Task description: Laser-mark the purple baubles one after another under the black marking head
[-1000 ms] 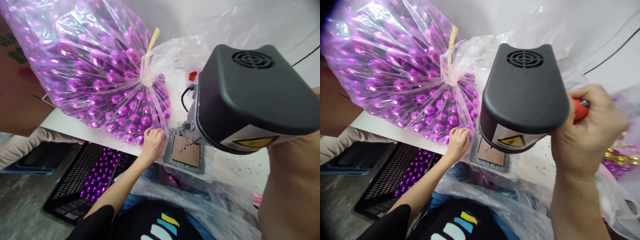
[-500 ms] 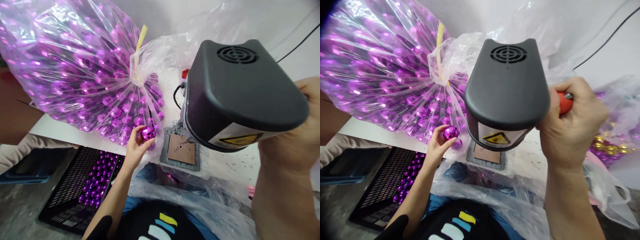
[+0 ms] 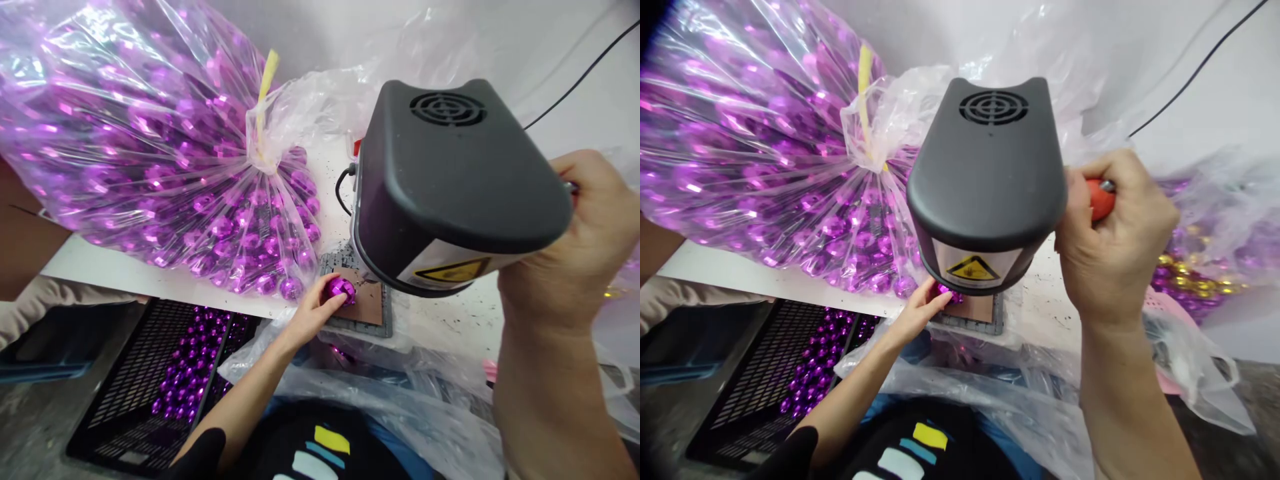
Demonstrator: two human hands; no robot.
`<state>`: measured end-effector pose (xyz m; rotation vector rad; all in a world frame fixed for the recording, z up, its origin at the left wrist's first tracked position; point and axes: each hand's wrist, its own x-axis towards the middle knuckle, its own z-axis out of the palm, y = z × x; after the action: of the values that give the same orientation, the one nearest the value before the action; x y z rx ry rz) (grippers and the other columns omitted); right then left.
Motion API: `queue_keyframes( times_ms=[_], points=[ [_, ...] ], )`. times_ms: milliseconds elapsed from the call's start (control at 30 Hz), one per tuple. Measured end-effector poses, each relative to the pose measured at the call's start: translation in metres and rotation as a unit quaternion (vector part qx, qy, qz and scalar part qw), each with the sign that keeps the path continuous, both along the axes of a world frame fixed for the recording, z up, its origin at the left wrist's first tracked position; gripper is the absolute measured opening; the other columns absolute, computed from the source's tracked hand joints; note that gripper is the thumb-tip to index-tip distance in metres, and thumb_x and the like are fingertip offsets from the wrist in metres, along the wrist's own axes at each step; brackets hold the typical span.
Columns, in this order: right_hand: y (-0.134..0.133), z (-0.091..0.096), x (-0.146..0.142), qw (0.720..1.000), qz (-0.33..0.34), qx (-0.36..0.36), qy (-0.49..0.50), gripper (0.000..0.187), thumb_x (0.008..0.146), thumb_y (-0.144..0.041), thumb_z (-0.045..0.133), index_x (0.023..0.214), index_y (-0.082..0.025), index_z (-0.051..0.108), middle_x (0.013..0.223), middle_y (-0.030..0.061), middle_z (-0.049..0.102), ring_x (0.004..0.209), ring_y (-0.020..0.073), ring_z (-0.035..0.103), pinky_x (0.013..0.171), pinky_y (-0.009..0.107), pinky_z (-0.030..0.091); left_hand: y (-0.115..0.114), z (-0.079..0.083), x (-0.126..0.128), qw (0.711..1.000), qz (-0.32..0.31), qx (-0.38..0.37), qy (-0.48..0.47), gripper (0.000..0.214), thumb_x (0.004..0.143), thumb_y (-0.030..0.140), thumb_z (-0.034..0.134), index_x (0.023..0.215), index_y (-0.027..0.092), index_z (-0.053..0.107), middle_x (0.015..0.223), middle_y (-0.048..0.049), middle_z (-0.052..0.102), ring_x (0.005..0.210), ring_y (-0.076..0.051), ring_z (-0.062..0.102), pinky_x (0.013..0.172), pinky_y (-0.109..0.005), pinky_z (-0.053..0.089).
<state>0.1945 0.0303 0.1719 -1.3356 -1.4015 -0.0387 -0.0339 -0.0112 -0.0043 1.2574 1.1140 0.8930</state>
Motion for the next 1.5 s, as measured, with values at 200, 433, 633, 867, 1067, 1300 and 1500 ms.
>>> queue_keyframes(
  times_ms=[200, 433, 633, 867, 1067, 1300, 1500],
  points=[
    [-0.001, 0.000, 0.000, 1.000, -0.004, -0.008, 0.005, 0.036, 0.089, -0.044, 0.056, 0.080, -0.009, 0.057, 0.068, -0.0033, 0.046, 0.066, -0.0025, 0.037, 0.063, 0.017, 0.027, 0.004, -0.008, 0.007, 0.967, 0.012, 0.184, 0.175, 0.045, 0.090, 0.034, 0.067, 0.132, 0.020, 0.055, 0.124, -0.0109, 0.066, 0.115, -0.027, 0.061, 0.102, -0.045, 0.048],
    [-0.002, 0.001, -0.001, 1.000, -0.003, -0.010, 0.003, 0.033, 0.089, -0.042, 0.055, 0.080, -0.010, 0.058, 0.069, -0.0035, 0.046, 0.066, -0.0025, 0.036, 0.063, 0.017, 0.027, 0.011, -0.012, 0.022, 0.914, -0.014, 0.314, 0.257, 0.042, 0.089, 0.028, 0.068, 0.129, 0.021, 0.056, 0.129, -0.0125, 0.062, 0.120, -0.028, 0.056, 0.104, -0.046, 0.047],
    [-0.001, 0.001, 0.000, 1.000, -0.005, 0.001, 0.011, 0.033, 0.087, -0.040, 0.058, 0.078, -0.009, 0.058, 0.066, -0.0030, 0.045, 0.064, -0.0027, 0.036, 0.060, 0.016, 0.027, 0.015, -0.014, 0.037, 0.945, -0.024, 0.245, 0.214, 0.042, 0.086, 0.031, 0.069, 0.125, 0.022, 0.059, 0.130, -0.0118, 0.058, 0.124, -0.030, 0.053, 0.108, -0.049, 0.042],
    [0.001, -0.001, -0.002, 1.000, 0.001, 0.015, 0.007, 0.033, 0.089, -0.039, 0.057, 0.079, -0.008, 0.057, 0.068, -0.0025, 0.046, 0.066, -0.0030, 0.037, 0.062, 0.016, 0.028, 0.012, -0.010, 0.040, 0.974, -0.038, 0.176, 0.140, 0.035, 0.088, 0.038, 0.066, 0.120, 0.024, 0.063, 0.119, -0.0096, 0.066, 0.121, -0.030, 0.055, 0.117, -0.055, 0.032],
    [-0.002, 0.000, -0.001, 1.000, -0.001, 0.014, -0.011, 0.033, 0.090, -0.039, 0.057, 0.079, -0.008, 0.057, 0.067, -0.0028, 0.045, 0.065, -0.0036, 0.036, 0.061, 0.015, 0.026, 0.009, -0.009, 0.041, 0.976, -0.031, 0.166, 0.137, 0.035, 0.086, 0.039, 0.067, 0.117, 0.022, 0.064, 0.123, -0.0118, 0.063, 0.129, -0.032, 0.049, 0.120, -0.057, 0.028],
    [-0.003, -0.003, -0.001, 0.999, 0.005, 0.038, -0.031, 0.028, 0.092, -0.036, 0.055, 0.084, -0.009, 0.060, 0.071, -0.0026, 0.050, 0.067, -0.0027, 0.039, 0.063, 0.015, 0.031, 0.010, -0.003, 0.040, 0.973, -0.050, 0.161, 0.156, 0.031, 0.086, 0.039, 0.065, 0.112, 0.023, 0.064, 0.123, -0.0107, 0.063, 0.131, -0.032, 0.047, 0.123, -0.060, 0.018],
    [-0.027, -0.018, -0.002, 0.985, -0.054, 0.122, -0.108, 0.018, 0.090, -0.028, 0.057, 0.084, -0.012, 0.062, 0.075, -0.0004, 0.055, 0.069, -0.0001, 0.047, 0.062, 0.017, 0.037, 0.009, -0.005, 0.040, 0.975, -0.033, 0.165, 0.143, 0.035, 0.086, 0.042, 0.066, 0.116, 0.025, 0.062, 0.122, -0.0096, 0.063, 0.127, -0.032, 0.050, 0.126, -0.059, 0.008]
  ],
)
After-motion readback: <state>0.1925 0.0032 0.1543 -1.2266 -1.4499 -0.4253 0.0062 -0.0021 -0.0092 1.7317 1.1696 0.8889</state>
